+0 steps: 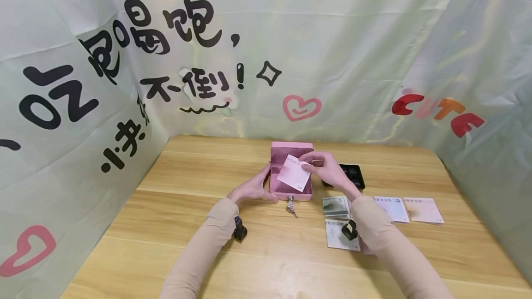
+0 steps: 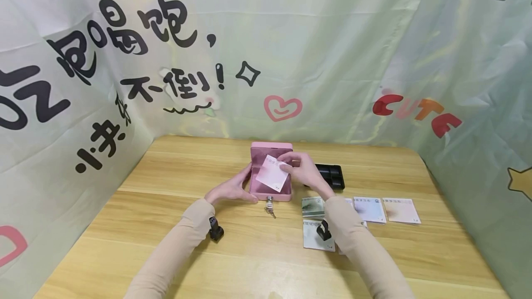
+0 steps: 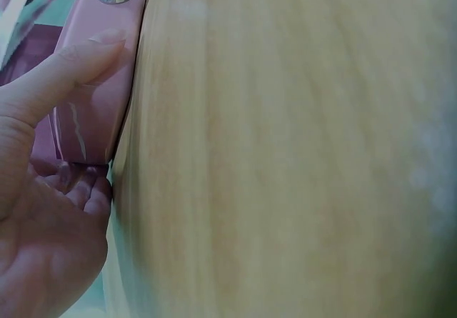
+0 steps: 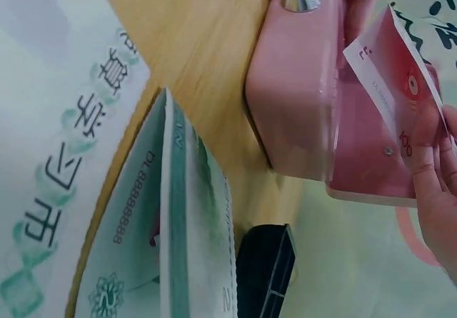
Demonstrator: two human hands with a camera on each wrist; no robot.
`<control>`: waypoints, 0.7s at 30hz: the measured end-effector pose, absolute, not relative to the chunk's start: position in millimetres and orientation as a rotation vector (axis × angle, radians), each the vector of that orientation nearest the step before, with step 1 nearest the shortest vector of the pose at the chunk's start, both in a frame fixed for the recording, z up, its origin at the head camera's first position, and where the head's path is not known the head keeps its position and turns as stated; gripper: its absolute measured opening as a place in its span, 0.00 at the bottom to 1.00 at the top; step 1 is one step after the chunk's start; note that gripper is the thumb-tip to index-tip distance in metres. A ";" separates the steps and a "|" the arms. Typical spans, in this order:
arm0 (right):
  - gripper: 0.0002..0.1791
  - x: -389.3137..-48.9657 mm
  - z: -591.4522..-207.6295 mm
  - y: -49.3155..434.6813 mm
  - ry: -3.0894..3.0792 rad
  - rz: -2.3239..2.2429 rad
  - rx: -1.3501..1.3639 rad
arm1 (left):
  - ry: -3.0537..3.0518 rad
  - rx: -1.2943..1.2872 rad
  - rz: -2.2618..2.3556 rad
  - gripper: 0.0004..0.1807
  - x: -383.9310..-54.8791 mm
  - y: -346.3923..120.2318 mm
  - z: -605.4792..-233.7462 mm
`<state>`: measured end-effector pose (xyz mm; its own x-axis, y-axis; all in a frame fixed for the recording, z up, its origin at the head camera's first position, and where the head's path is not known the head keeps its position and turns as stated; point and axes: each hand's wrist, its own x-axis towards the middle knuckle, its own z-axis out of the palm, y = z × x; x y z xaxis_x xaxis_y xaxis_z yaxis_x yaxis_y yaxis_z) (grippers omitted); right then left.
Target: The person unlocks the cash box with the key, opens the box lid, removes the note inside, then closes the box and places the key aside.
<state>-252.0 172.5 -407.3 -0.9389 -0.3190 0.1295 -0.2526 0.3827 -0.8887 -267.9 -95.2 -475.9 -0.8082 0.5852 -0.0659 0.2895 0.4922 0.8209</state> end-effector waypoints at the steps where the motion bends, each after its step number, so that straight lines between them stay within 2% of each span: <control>1: 0.15 -250.4 -406.1 173.9 2.556 -1.636 -0.534 | 2.408 0.726 1.220 0.72 -267.8 -95.3 -475.6; 21: 0.19 -216.3 -404.0 219.4 2.421 -1.971 -0.460 | 2.357 0.813 1.304 0.72 -270.5 -94.6 -478.8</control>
<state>-216.3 219.4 -404.0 -0.9574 -0.2151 0.1925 -0.2321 0.1771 -0.9564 -270.5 -94.6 -478.8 -0.7842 0.6205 -0.0087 0.3222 0.4191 0.8489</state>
